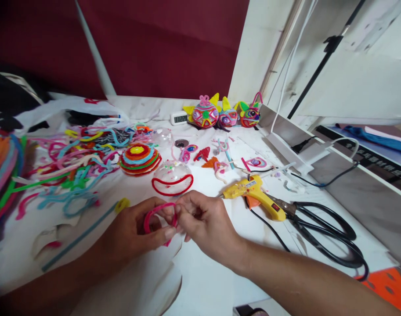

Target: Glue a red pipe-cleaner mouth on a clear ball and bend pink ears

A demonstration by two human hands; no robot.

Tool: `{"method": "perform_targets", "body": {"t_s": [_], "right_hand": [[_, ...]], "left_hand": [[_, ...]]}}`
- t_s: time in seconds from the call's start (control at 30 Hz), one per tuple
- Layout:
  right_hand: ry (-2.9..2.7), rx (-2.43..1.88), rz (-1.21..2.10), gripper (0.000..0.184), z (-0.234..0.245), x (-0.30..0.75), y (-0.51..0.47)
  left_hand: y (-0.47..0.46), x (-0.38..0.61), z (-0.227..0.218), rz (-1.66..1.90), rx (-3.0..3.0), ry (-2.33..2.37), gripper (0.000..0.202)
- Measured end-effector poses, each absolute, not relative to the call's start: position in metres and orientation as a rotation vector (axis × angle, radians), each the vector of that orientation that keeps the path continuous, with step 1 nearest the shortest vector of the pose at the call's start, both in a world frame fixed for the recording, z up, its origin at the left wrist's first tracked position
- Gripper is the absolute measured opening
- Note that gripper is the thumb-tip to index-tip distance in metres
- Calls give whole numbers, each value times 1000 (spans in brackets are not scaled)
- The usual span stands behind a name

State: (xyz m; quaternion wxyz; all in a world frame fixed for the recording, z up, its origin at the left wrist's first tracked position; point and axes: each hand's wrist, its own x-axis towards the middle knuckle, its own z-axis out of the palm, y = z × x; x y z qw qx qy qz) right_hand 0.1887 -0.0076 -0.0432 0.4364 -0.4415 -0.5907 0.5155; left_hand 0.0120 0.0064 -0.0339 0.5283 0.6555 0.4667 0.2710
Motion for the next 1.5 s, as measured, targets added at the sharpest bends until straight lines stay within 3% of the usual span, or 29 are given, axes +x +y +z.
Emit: {"method": "perform_targets", "body": {"t_s": [0.57, 1.07, 1.5], "right_hand": [[-1402, -1165, 1332, 7, -44, 187, -5], [-1653, -1165, 1062, 11, -42, 191, -7], [-1315, -1119, 1448, 20, -38, 185, -2]], "left_hand": [[7, 11, -49, 628, 1515, 988, 15], [6, 11, -39, 600, 1459, 981, 27], [6, 16, -36, 617, 1275, 926, 30]]}}
